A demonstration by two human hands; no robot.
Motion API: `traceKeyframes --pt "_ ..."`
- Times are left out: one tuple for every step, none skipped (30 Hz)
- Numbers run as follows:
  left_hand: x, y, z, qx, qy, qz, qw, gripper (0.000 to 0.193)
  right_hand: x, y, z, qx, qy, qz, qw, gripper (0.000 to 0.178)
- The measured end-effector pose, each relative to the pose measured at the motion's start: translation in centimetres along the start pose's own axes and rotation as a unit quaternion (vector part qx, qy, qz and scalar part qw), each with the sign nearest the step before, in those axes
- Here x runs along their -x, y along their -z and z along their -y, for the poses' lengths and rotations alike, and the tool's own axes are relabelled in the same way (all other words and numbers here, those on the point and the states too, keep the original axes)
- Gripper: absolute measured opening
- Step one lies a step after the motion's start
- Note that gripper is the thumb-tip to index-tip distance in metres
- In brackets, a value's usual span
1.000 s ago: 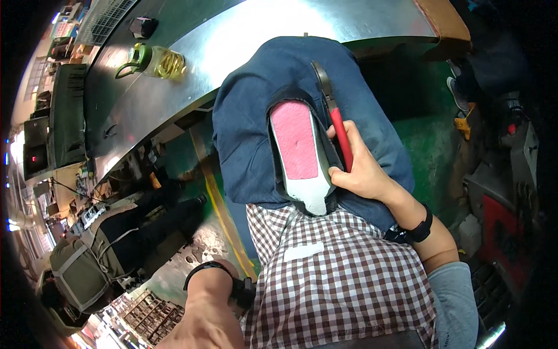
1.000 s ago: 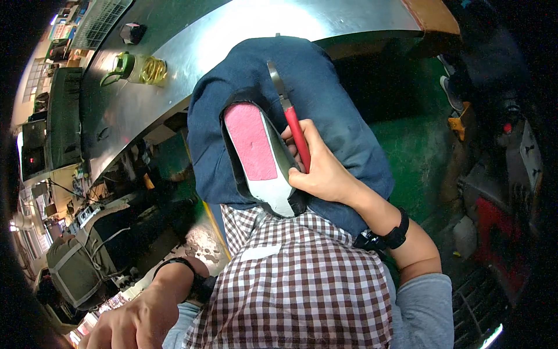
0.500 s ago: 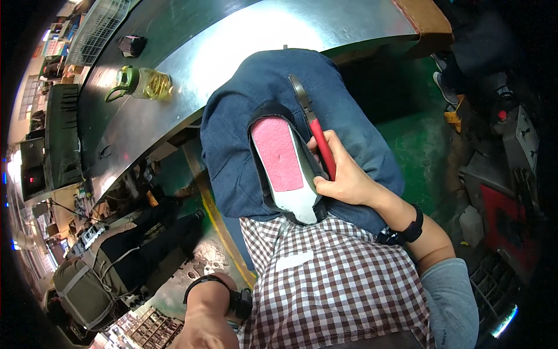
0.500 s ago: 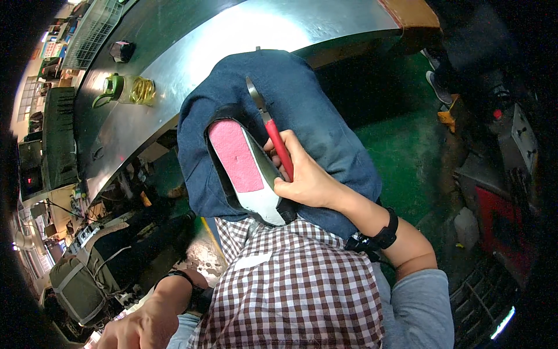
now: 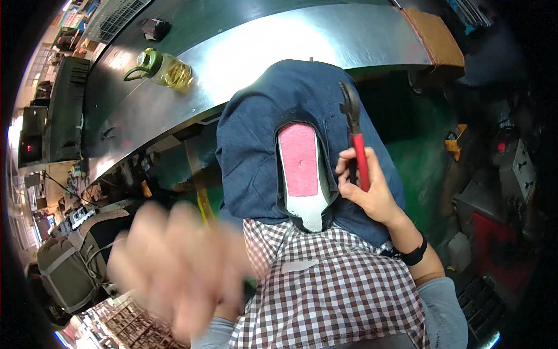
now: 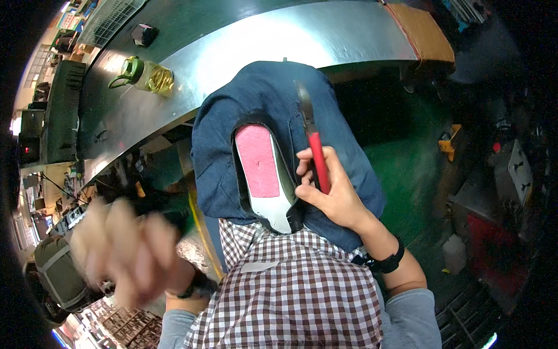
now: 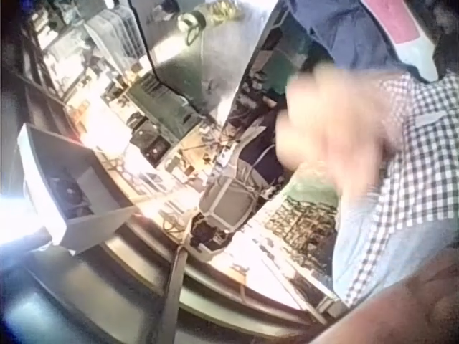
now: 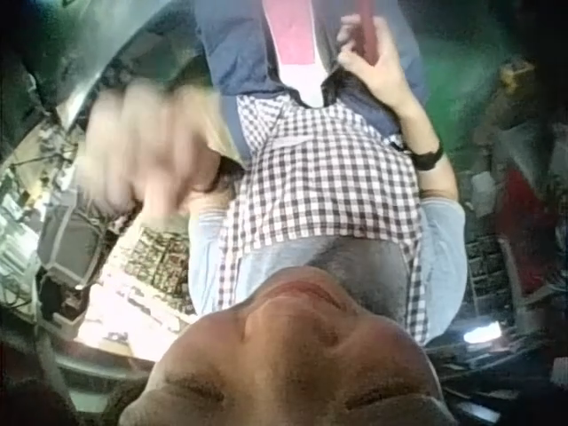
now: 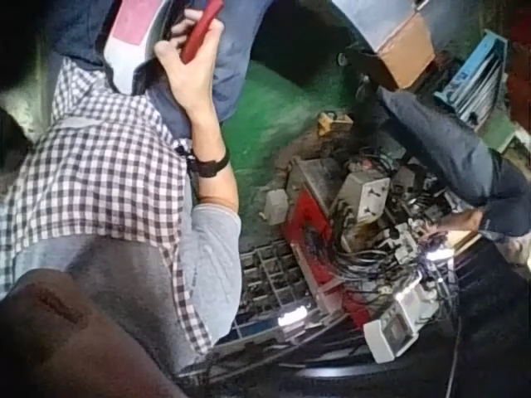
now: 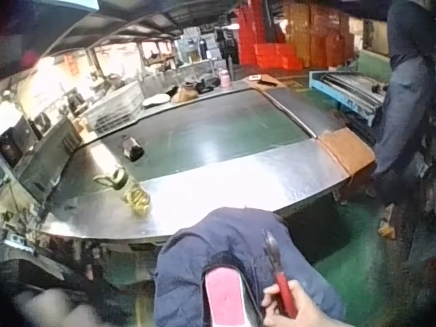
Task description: Using pliers to pull and adjust the shoe upper onto a last during shoe manufacturing.
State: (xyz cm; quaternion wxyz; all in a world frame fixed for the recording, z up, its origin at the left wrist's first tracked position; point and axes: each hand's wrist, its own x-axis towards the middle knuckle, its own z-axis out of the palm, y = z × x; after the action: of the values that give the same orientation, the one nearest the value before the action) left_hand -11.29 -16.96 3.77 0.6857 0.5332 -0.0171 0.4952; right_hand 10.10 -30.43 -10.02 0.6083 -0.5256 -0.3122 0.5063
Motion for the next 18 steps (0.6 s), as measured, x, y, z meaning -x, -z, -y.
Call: traceKeyframes --pt "-0.3 1.7 0.9 -0.295 0.104 -0.019 0.950 0.050 0.4 0.5 0.5 -0.007 -0.009 0.009 1.000 0.050" --pt "-1.4 1.3 3.6 -0.309 0.198 -0.079 0.927 0.070 0.8 0.7 1.0 0.003 -0.010 0.015 1.000 0.050" --pt "-2.0 2.8 5.6 -0.339 0.238 -0.034 0.910 0.075 1.0 0.7 2.3 -0.003 -0.013 0.042 0.999 0.047" --pt "-1.6 4.6 7.4 -0.367 0.276 0.008 0.888 0.082 1.1 0.7 3.4 -0.006 -0.017 0.071 0.997 0.045" --pt "-1.2 5.4 9.3 -0.330 0.314 0.009 0.890 0.085 1.3 1.1 4.0 -0.025 -0.040 0.117 0.992 0.047" --pt "-0.7 5.8 10.6 -0.293 0.351 0.009 0.889 0.088 1.6 0.7 4.5 -0.055 -0.053 0.135 0.988 0.053" --pt "-0.3 6.5 12.1 -0.292 0.335 0.037 0.895 0.090 2.1 0.5 5.0 -0.094 -0.088 0.153 0.980 0.055" --pt "-0.1 7.0 13.1 -0.292 0.320 0.064 0.899 0.093 2.4 0.4 5.3 -0.134 -0.124 0.170 0.968 0.057" --pt "-0.4 6.9 13.8 -0.253 0.331 0.074 0.906 0.088 2.7 0.6 5.3 -0.143 -0.147 0.189 0.960 0.060" --pt "-0.8 6.8 14.0 -0.239 0.358 0.077 0.899 0.084 2.9 0.6 5.5 -0.151 -0.167 0.195 0.955 0.062" --pt "-0.8 6.6 14.1 -0.241 0.350 0.079 0.902 0.080 3.0 0.4 5.7 -0.155 -0.179 0.186 0.954 0.063" --pt "-0.8 6.5 14.1 -0.244 0.341 0.079 0.904 0.076 2.9 0.2 6.0 -0.159 -0.190 0.179 0.952 0.064" --pt "-0.7 6.5 14.0 -0.243 0.338 0.074 0.906 0.076 2.9 0.0 6.4 -0.154 -0.192 0.182 0.952 0.064" --pt "-0.5 6.5 14.0 -0.259 0.332 0.067 0.905 0.075 2.8 -0.3 6.7 -0.163 -0.195 0.162 0.954 0.064" --pt "-0.3 6.5 13.9 -0.274 0.326 0.060 0.903 0.073 2.8 -0.4 7.1 -0.173 -0.197 0.141 0.955 0.064" --pt "-0.2 6.2 13.8 -0.272 0.324 0.056 0.905 0.073 2.8 -0.3 7.5 -0.168 -0.199 0.142 0.955 0.064" --pt "-0.1 5.8 13.5 -0.282 0.322 0.046 0.903 0.074 2.9 -0.3 7.9 -0.166 -0.208 0.135 0.955 0.064" --pt "-0.2 5.6 13.2 -0.292 0.320 0.038 0.900 0.075 2.9 -0.4 8.1 -0.165 -0.216 0.127 0.954 0.063"
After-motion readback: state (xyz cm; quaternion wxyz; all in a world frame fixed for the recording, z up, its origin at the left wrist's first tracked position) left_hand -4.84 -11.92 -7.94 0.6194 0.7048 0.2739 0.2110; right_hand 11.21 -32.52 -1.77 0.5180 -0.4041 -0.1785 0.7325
